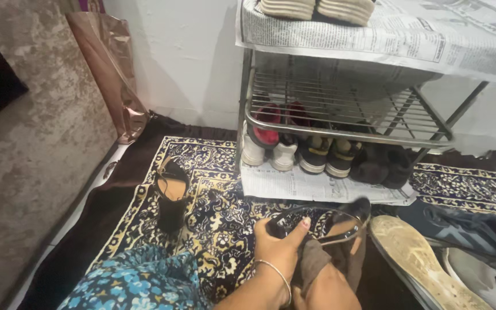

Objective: The person sits on the floor and wipes a pair of black high-heeled shoes with a brown cloth. They clean the exterior, sole, and heel of each shoe, then fasten the ankle straps before placing the shoes on the floor.

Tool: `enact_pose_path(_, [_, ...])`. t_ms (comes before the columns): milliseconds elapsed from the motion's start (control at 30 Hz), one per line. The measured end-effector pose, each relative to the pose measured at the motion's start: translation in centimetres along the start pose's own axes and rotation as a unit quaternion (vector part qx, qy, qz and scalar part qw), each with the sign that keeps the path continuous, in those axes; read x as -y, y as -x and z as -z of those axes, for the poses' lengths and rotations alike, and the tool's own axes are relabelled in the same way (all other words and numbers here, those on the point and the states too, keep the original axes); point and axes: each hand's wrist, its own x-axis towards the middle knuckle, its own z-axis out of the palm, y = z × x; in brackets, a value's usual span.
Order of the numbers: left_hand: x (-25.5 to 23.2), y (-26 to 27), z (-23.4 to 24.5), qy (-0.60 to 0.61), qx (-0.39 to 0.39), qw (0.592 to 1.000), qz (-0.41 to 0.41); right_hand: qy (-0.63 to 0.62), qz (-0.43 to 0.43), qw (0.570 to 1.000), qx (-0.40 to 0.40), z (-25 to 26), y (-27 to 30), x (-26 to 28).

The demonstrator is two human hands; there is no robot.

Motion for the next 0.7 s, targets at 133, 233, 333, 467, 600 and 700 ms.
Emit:
enact_pose_path(133, [0.7, -1.1, 0.0, 0.013, 0.068, 0.998, 0.011, -0.101, -0.16, 0.98, 0.068, 1.9, -0.5, 0.3])
enact_pose_path(233, [0.4, -1.6, -0.2, 0.021, 0.082, 0.996, 0.01, -0.309, -0.289, 0.885, 0.196, 3.3, -0.6, -1.4])
enact_pose_path(333, [0.5, -2.2, -0.4, -0.021, 0.083, 0.996, 0.005, -0.399, -0.307, 0.838, 0.209, 2.4, 1.0, -5.4])
enact_pose_path(467, [1.4, -4.4, 0.7, -0.151, 0.02, 0.988, 0.014, -0.222, -0.346, 0.908, -0.086, 0.9, 3.6, -8.2])
enact_pose_path(600, [4.0, -5.7, 0.5, -0.209, -0.006, 0.978, -0.001, -0.01, -0.281, 0.958, 0.051, -3.5, 2.8, -6.9])
enact_pose_path(700, [4.5, -5.9, 0.8, -0.25, -0.018, 0.968, 0.024, 0.025, 0.034, 0.998, -0.053, -6.0, 2.9, -7.4])
